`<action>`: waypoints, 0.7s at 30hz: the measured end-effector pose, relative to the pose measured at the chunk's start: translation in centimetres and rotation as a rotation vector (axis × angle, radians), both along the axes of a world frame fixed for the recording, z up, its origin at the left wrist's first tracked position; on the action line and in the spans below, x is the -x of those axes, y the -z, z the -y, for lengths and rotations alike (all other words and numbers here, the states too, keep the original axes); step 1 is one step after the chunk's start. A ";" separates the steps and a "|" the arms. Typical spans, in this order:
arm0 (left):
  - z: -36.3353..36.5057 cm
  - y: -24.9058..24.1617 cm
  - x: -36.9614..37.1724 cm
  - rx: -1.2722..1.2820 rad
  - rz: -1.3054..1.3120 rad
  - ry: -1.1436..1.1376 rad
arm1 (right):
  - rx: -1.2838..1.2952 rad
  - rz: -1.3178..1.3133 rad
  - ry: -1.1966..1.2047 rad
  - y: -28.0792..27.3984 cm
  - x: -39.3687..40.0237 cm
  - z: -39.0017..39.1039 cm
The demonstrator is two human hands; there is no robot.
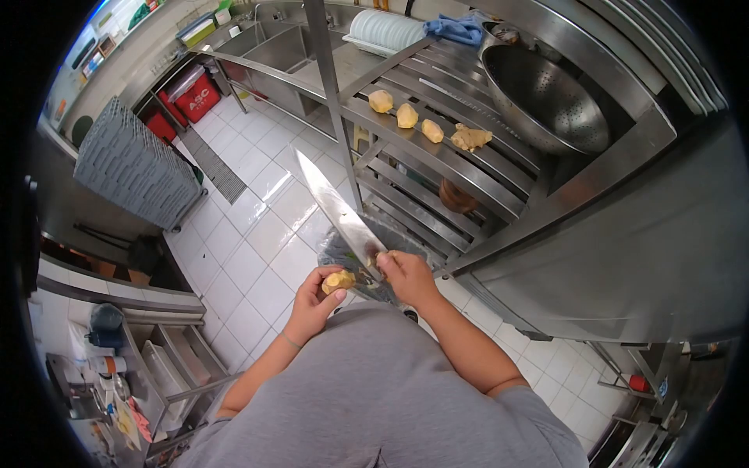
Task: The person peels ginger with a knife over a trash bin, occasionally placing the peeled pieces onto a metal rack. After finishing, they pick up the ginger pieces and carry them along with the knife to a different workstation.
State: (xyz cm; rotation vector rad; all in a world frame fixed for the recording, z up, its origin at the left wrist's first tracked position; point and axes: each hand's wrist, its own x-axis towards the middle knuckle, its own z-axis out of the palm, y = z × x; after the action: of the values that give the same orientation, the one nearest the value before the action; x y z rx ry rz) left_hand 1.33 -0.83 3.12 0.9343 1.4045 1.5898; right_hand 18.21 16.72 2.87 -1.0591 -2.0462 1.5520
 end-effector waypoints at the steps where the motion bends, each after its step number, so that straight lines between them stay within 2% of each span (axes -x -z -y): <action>1: 0.0 0.1 -0.1 -0.031 0.165 0.021 | 0.000 0.000 0.000 -0.3 0.3 -0.3; 3: 0.2 0.6 0.1 -0.025 0.233 0.065 | -0.366 0.303 0.054 -1.0 1.0 -0.4; 5: 0.2 1.0 0.2 -0.020 0.300 0.109 | -0.449 0.244 0.044 -1.0 1.2 -0.4; 8: 0.2 1.2 0.1 -0.019 0.258 0.094 | -0.601 0.337 0.060 -0.8 1.3 -0.4; 10: 0.1 1.1 0.0 -0.003 0.184 0.023 | -0.362 0.234 0.037 -0.7 1.3 -0.3; 11: 0.0 1.0 0.0 -0.003 0.183 0.022 | -0.362 0.233 0.035 -0.8 1.3 -0.1; 13: 0.0 0.9 0.0 -0.045 0.007 -0.021 | -0.109 0.243 -0.036 -1.9 1.2 0.4; 14: 0.1 1.1 0.0 -0.044 0.007 -0.021 | -0.108 0.243 -0.037 -2.3 1.2 0.7; 16: 0.4 1.2 0.2 -0.050 -0.054 0.036 | 0.031 0.066 -0.094 -2.9 1.0 1.5; 21: 0.2 1.0 0.4 0.001 -0.271 -0.038 | 0.077 0.069 -0.217 -3.0 0.8 1.9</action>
State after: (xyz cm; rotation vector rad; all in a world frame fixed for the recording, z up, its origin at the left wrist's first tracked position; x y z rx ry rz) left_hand 0.97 -1.03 2.12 1.1628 1.6145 1.5324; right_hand 17.43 14.86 5.84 -0.9556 -2.2280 1.7339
